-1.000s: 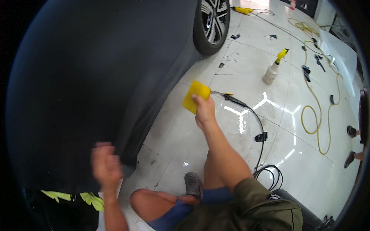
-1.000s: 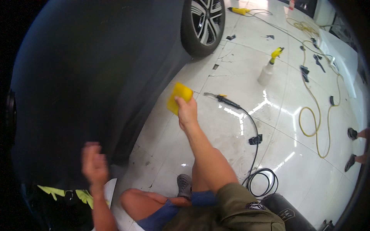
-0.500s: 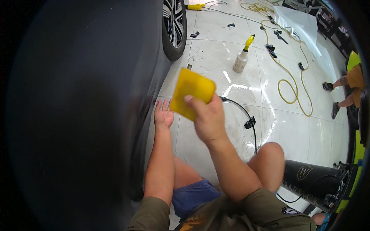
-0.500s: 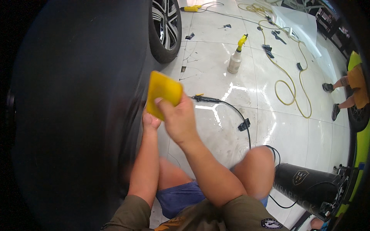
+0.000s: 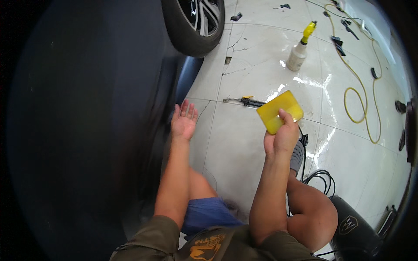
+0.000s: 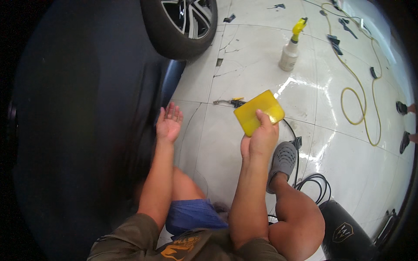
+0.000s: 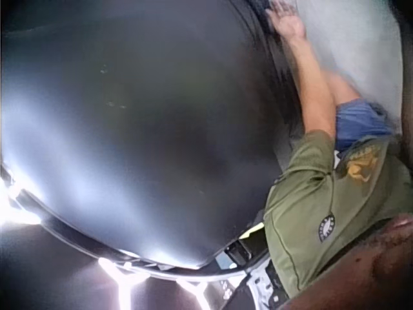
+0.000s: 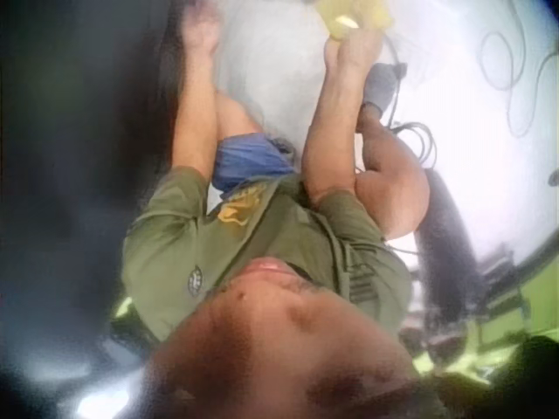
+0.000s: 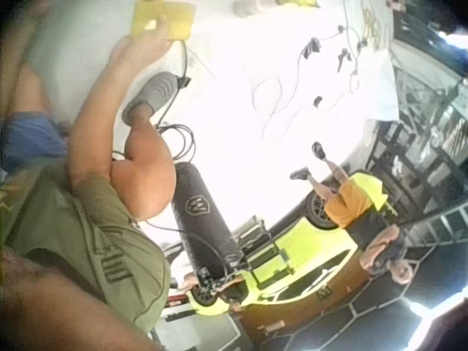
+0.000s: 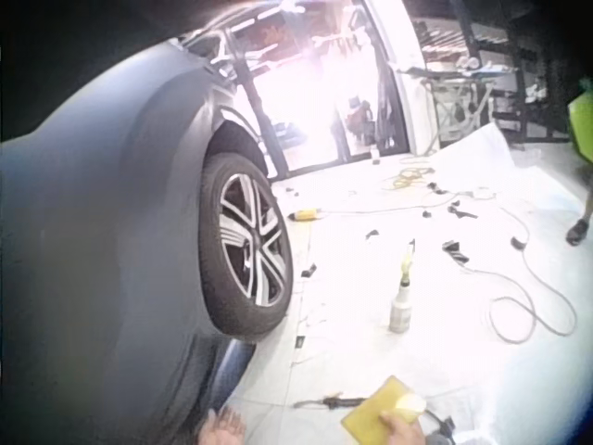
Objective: The person applies a matte black vinyl wrap to the front fender of a car. They use a yellow squeegee to smooth the film, a spray bottle to apply liquid, and a heat gun to stretch and conform the material around the wheel arch and body lines.
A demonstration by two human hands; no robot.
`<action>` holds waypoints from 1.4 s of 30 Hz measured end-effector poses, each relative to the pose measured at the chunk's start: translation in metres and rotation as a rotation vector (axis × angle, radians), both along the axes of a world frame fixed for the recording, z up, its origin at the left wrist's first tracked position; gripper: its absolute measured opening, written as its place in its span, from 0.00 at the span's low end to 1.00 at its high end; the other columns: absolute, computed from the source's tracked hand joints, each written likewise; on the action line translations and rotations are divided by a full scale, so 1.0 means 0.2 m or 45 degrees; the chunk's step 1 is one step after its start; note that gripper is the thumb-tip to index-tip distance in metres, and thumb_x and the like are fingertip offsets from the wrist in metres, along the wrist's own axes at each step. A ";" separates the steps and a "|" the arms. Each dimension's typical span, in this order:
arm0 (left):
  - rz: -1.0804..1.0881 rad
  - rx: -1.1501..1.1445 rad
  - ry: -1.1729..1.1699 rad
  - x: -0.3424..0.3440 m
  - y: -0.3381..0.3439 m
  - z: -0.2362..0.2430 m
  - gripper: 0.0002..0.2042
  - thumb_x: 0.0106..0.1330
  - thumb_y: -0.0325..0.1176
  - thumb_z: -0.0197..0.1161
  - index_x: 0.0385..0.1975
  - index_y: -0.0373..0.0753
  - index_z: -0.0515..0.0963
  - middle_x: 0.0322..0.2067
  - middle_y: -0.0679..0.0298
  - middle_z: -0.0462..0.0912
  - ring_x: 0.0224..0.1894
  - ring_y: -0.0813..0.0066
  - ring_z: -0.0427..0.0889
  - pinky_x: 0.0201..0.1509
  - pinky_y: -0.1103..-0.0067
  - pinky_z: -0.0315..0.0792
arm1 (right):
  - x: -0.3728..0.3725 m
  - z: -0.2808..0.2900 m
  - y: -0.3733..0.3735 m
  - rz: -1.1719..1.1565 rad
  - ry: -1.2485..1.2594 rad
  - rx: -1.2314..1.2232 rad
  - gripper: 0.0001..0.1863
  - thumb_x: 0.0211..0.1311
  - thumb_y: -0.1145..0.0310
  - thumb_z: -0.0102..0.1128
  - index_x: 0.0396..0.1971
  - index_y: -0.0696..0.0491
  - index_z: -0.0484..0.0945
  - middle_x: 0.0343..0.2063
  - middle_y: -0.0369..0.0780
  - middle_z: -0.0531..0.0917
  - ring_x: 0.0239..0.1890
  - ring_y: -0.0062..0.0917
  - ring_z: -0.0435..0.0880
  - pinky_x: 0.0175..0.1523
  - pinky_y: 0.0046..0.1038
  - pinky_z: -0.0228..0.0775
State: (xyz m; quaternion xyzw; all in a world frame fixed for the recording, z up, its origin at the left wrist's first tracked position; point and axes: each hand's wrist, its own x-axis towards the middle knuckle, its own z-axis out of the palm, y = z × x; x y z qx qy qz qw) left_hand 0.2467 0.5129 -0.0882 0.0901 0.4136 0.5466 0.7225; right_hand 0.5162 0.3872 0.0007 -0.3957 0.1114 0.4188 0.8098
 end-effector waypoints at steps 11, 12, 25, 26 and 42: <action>-0.230 0.323 0.087 0.22 -0.25 0.13 0.15 0.72 0.44 0.58 0.49 0.39 0.74 0.54 0.62 0.77 0.56 0.68 0.74 0.61 0.68 0.67 | -0.58 0.17 0.13 0.640 -0.378 0.134 0.16 0.65 0.72 0.57 0.51 0.58 0.74 0.47 0.42 0.81 0.45 0.27 0.82 0.52 0.28 0.74; -0.271 0.453 0.054 0.24 -0.29 0.17 0.16 0.72 0.44 0.58 0.49 0.39 0.74 0.55 0.61 0.76 0.56 0.68 0.74 0.61 0.68 0.67 | -0.74 0.21 0.11 0.669 -0.685 0.077 0.17 0.66 0.70 0.57 0.52 0.59 0.75 0.50 0.47 0.79 0.52 0.30 0.79 0.59 0.31 0.68; -0.226 0.014 0.176 0.28 -0.33 0.17 0.14 0.73 0.43 0.56 0.44 0.37 0.75 0.54 0.60 0.76 0.55 0.66 0.74 0.61 0.68 0.68 | -1.42 0.53 -0.06 0.823 -0.923 0.367 0.31 0.55 0.84 0.59 0.62 0.65 0.65 0.56 0.52 0.67 0.58 0.46 0.71 0.62 0.36 0.67; -0.217 0.017 0.167 0.28 -0.34 0.16 0.14 0.73 0.43 0.56 0.43 0.37 0.75 0.54 0.60 0.76 0.55 0.66 0.74 0.61 0.68 0.68 | -1.43 0.53 -0.06 0.824 -0.930 0.362 0.32 0.55 0.83 0.59 0.62 0.65 0.64 0.56 0.52 0.67 0.58 0.46 0.70 0.63 0.36 0.67; -0.162 -0.032 0.187 0.22 -0.27 0.08 0.14 0.75 0.45 0.54 0.42 0.41 0.77 0.54 0.65 0.78 0.55 0.67 0.73 0.61 0.65 0.67 | -1.45 0.54 -0.09 0.533 -1.050 0.273 0.14 0.67 0.71 0.51 0.47 0.65 0.72 0.40 0.57 0.76 0.45 0.49 0.77 0.52 0.43 0.69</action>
